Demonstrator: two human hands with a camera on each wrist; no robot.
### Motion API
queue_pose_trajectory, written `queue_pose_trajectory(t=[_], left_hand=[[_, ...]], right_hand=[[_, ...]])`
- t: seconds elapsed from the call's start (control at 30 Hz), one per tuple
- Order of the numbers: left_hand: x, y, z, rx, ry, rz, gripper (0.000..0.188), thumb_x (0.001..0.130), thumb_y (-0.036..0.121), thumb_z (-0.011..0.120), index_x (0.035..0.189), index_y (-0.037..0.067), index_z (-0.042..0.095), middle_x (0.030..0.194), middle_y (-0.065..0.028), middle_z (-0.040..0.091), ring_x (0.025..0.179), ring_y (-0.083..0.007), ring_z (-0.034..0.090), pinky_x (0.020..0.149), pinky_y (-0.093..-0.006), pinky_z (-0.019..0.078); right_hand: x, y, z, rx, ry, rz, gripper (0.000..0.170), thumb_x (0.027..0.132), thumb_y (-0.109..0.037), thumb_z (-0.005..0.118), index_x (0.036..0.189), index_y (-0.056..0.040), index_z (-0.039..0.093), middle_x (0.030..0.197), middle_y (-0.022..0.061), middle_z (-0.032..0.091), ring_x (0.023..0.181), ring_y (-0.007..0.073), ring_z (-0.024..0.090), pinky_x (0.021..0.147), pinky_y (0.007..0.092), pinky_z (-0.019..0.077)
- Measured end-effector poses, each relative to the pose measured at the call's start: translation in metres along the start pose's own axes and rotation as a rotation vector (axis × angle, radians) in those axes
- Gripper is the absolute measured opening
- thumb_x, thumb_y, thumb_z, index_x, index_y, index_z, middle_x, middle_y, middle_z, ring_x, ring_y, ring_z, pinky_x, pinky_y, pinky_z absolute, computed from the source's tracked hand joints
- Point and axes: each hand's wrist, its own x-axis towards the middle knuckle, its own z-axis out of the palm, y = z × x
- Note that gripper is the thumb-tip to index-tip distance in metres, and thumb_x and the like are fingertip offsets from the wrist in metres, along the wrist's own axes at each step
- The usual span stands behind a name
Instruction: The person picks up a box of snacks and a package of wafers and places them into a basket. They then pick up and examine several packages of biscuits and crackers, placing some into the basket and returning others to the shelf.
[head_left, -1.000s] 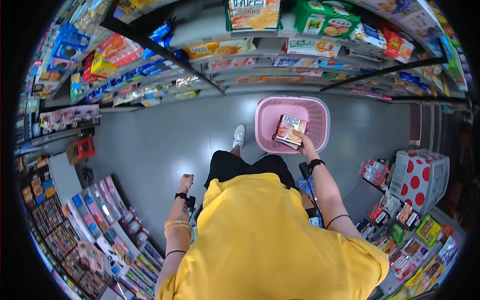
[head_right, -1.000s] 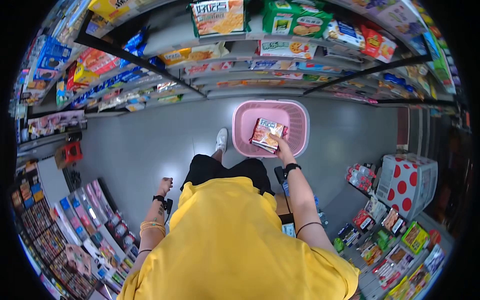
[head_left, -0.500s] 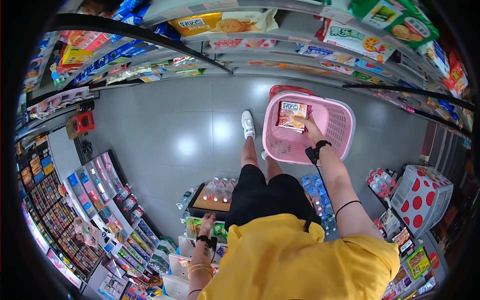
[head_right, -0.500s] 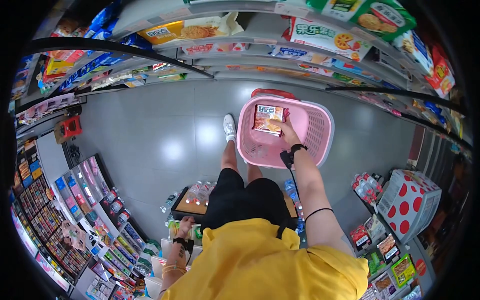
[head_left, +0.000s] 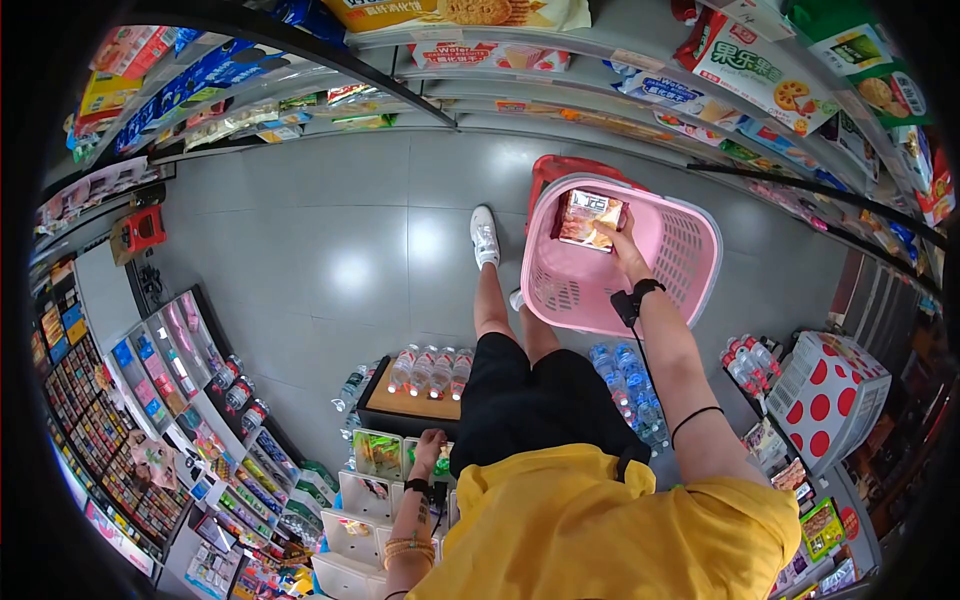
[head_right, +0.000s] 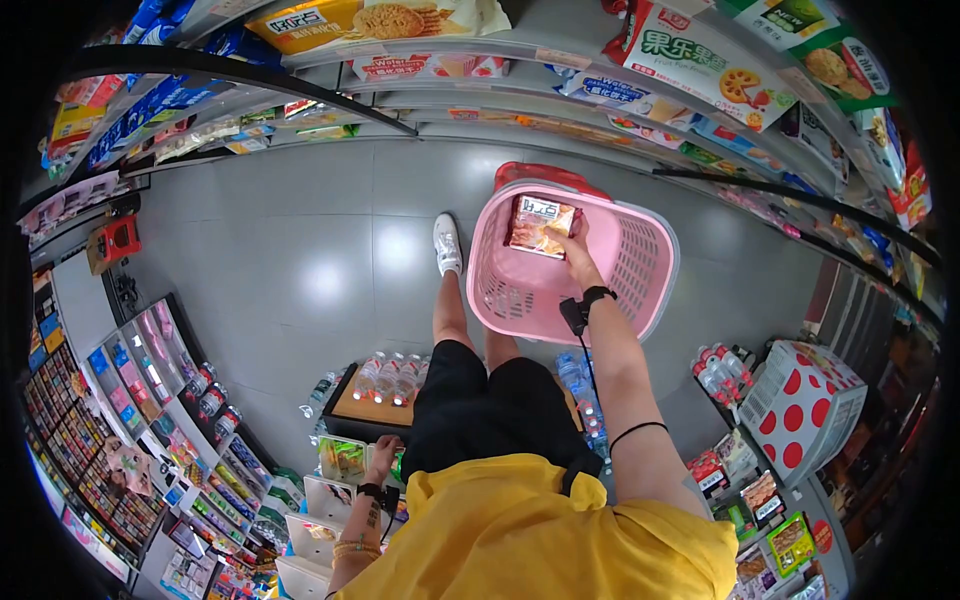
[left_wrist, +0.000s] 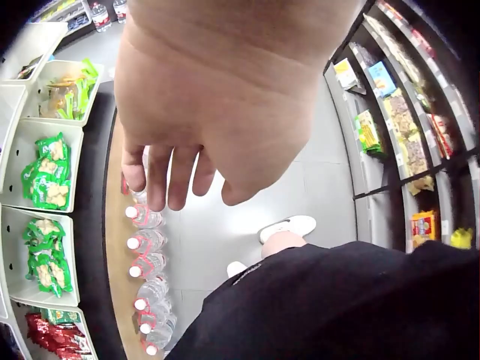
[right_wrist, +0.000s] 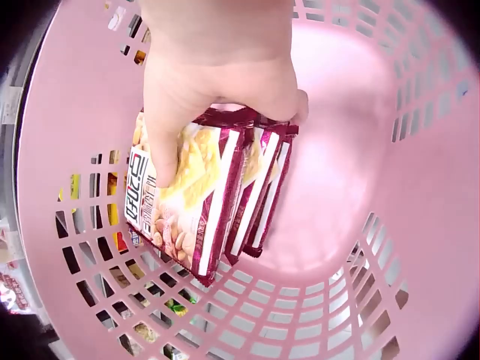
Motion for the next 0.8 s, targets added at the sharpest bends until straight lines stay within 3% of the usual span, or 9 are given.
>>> queue_pose_trajectory(t=[0.17,0.3,0.4,0.53,0.63,0.67,0.7,0.73,0.8], left_hand=[[0.003,0.028,-0.010,0.005,0.013,0.062,0.029,0.096,0.024,0.062,0.111,-0.001,0.061,0.095,-0.0086,0.068,0.086,-0.0185,0.067,0.079,-0.0307,0.0528],[0.004,0.056,-0.017,0.051,0.022,0.007,0.032,0.097,0.027,0.062,0.114,0.000,0.062,0.096,-0.0065,0.069,0.085,-0.0148,0.067,0.071,-0.0270,0.0509],[0.009,0.076,-0.019,0.107,0.025,0.057,0.033,0.096,0.028,0.062,0.113,-0.001,0.063,0.096,-0.0075,0.070,0.085,-0.0144,0.067,0.071,-0.0276,0.0517],[0.004,0.146,-0.005,0.269,0.048,0.204,0.037,0.094,0.029,0.063,0.115,-0.002,0.063,0.096,-0.0109,0.071,0.086,-0.0165,0.068,0.078,-0.0296,0.0535],[-0.001,0.226,0.007,0.487,0.094,0.496,0.041,0.093,0.030,0.063,0.120,-0.001,0.060,0.103,-0.0164,0.072,0.095,-0.0272,0.070,0.086,-0.0364,0.0541],[-0.018,0.268,0.016,0.513,0.115,0.600,0.040,0.093,0.029,0.064,0.119,-0.001,0.061,0.103,-0.0166,0.072,0.095,-0.0280,0.070,0.086,-0.0370,0.0541],[-0.034,0.308,0.025,0.540,0.134,0.705,0.039,0.093,0.028,0.064,0.118,-0.001,0.061,0.102,-0.0168,0.072,0.095,-0.0289,0.070,0.086,-0.0377,0.0542],[-0.062,0.355,0.035,0.490,0.085,0.806,0.037,0.093,0.027,0.064,0.118,-0.001,0.061,0.103,-0.0174,0.071,0.097,-0.0301,0.069,0.087,-0.0381,0.0535],[-0.122,0.446,0.051,0.504,0.065,1.068,0.034,0.093,0.024,0.065,0.117,0.000,0.061,0.106,-0.0180,0.069,0.102,-0.0314,0.067,0.088,-0.0379,0.0520]], right_hand=[[-0.022,-0.021,0.005,-0.152,0.110,0.280,0.103,0.078,-0.024,0.084,0.153,-0.0119,0.014,0.143,0.0144,0.044,0.127,0.0298,0.051,0.103,0.0359,0.0454],[0.000,0.010,0.001,0.002,-0.159,0.038,0.099,0.077,-0.041,0.082,0.149,-0.0062,0.023,0.144,0.0109,0.045,0.131,0.0287,0.047,0.104,0.0510,0.0416],[-0.006,0.008,0.009,-0.060,-0.208,-0.011,0.113,0.076,-0.056,0.078,0.154,-0.0056,0.015,0.150,0.0151,0.039,0.137,0.0307,0.041,0.109,0.0546,0.0345],[-0.009,0.016,-0.002,-0.122,0.162,0.168,0.131,0.075,-0.076,0.063,0.156,-0.0044,-0.012,0.160,0.0215,0.020,0.144,0.0342,0.030,0.117,0.0453,0.0254],[-0.040,0.014,-0.017,-0.140,0.246,0.115,0.110,0.080,-0.072,0.059,0.156,-0.0040,0.018,0.156,0.0221,0.031,0.139,0.0356,0.037,0.109,0.0475,0.0376],[-0.033,0.028,-0.029,-0.257,0.268,0.081,0.091,0.085,-0.064,0.059,0.148,-0.0033,0.037,0.142,0.0196,0.049,0.124,0.0316,0.052,0.096,0.0460,0.0482],[-0.047,0.024,-0.034,-0.316,0.182,-0.073,0.061,0.090,-0.047,0.062,0.130,-0.0016,0.058,0.112,0.0125,0.067,0.097,0.0230,0.063,0.080,0.0403,0.0526],[-0.090,-0.002,-0.020,-0.240,0.240,-0.034,0.033,0.090,-0.028,0.064,0.107,-0.0007,0.070,0.082,0.0048,0.066,0.073,0.0147,0.058,0.066,0.0340,0.0497],[-0.117,0.000,-0.038,-0.330,0.091,-0.126,0.022,0.089,-0.022,0.065,0.085,-0.0007,0.070,0.071,0.0019,0.062,0.058,0.0111,0.051,0.053,0.0287,0.0420]])
